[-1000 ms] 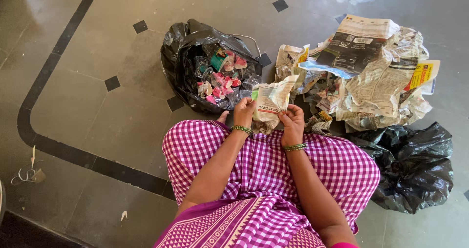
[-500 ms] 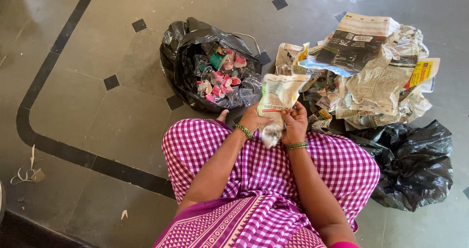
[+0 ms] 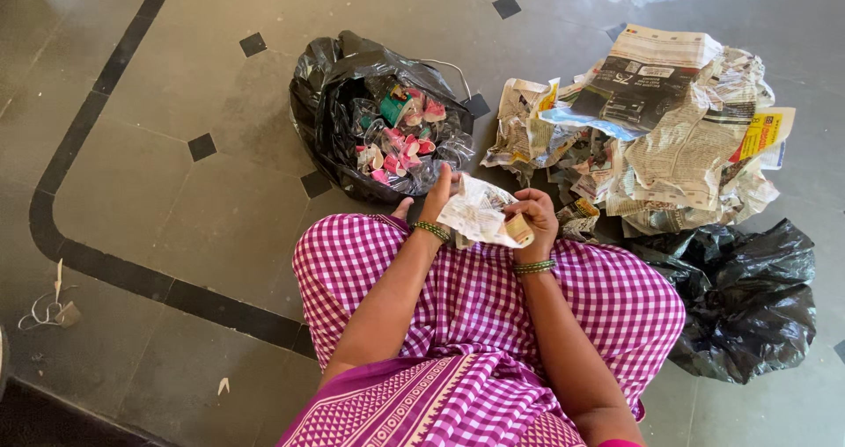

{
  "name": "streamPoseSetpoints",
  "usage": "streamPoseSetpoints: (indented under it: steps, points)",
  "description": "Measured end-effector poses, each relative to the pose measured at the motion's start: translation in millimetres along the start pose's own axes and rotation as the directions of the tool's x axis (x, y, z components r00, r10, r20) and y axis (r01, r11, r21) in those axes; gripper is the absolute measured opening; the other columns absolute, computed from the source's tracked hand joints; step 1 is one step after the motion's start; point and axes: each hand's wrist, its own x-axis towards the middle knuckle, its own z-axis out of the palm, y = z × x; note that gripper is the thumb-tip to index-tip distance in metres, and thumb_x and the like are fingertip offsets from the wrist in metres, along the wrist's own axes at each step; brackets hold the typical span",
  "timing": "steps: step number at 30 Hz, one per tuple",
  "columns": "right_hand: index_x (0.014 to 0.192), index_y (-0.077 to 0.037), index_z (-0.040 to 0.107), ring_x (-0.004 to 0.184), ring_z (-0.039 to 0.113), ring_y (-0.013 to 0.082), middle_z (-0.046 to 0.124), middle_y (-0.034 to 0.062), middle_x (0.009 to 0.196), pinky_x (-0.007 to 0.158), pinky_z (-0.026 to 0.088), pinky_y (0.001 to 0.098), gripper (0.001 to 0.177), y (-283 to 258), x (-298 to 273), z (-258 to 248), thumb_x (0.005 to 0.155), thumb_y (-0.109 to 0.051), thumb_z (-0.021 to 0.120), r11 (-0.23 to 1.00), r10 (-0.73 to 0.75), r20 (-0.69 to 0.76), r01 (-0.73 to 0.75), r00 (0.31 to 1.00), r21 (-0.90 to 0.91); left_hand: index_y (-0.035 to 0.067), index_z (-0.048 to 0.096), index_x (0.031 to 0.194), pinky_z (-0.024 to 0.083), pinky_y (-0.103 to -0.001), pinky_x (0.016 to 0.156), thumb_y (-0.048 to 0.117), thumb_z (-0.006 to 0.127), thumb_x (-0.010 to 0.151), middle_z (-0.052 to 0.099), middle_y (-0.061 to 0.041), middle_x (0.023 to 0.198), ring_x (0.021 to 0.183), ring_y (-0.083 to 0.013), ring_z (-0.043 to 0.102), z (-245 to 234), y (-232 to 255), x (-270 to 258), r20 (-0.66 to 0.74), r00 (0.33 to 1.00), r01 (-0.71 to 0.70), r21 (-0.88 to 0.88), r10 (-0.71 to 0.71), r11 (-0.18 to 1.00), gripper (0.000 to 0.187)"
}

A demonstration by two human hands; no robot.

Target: The person sits on the floor and sorts items from a black plastic bag into separate piles. They handle newspapers, plastic bottles, and small plastic containers, placing each item into a corresponding pile on the floor.

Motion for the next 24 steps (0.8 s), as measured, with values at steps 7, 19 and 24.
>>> streamPoseSetpoints:
  steps: [7, 19, 24]
  points:
    - [0.088, 0.003, 0.072, 0.095, 0.066, 0.0126, 0.062, 0.0096, 0.118, 0.078, 0.058, 0.0277, 0.015, -4, 0, -2, 0.093, 0.011, 0.060, 0.979, -0.113, 0.061, 0.122, 0.992, -0.165, 0.005, 0.053, 0.135, 0.056, -0.032, 0.090, 0.013, 0.081, 0.082, 0.067, -0.011, 0.116, 0.104, -0.0187, 0.066, 25, 19, -36, 0.270, 0.962, -0.116, 0.294, 0.034, 0.949, 0.061]
    - [0.151, -0.009, 0.035, 0.097, 0.072, 0.0211, 0.068, 0.0145, 0.122, 0.079, 0.064, 0.0333, 0.048, -65, 17, 47, 0.104, -0.012, 0.046, 0.721, 0.667, -0.180, -0.688, 0.722, -0.087, 0.003, 0.055, 0.137, 0.059, -0.026, 0.079, -0.020, 0.067, 0.077, 0.073, -0.010, 0.107, 0.093, -0.0141, 0.071, 50, 38, -56, 0.152, 0.922, -0.385, 0.466, 0.356, 0.797, 0.065]
    - [0.144, -0.007, 0.045, 0.103, 0.070, 0.0216, 0.069, 0.0140, 0.121, 0.077, 0.062, 0.0323, 0.057, -43, -3, 28, 0.091, 0.007, 0.059, 0.894, 0.447, 0.107, -0.447, 0.888, -0.030, 0.005, 0.055, 0.137, 0.060, -0.026, 0.079, -0.017, 0.072, 0.078, 0.074, -0.010, 0.108, 0.094, -0.0142, 0.072, 57, 43, -65, 0.132, 0.931, -0.354, 0.561, 0.341, 0.748, 0.065]
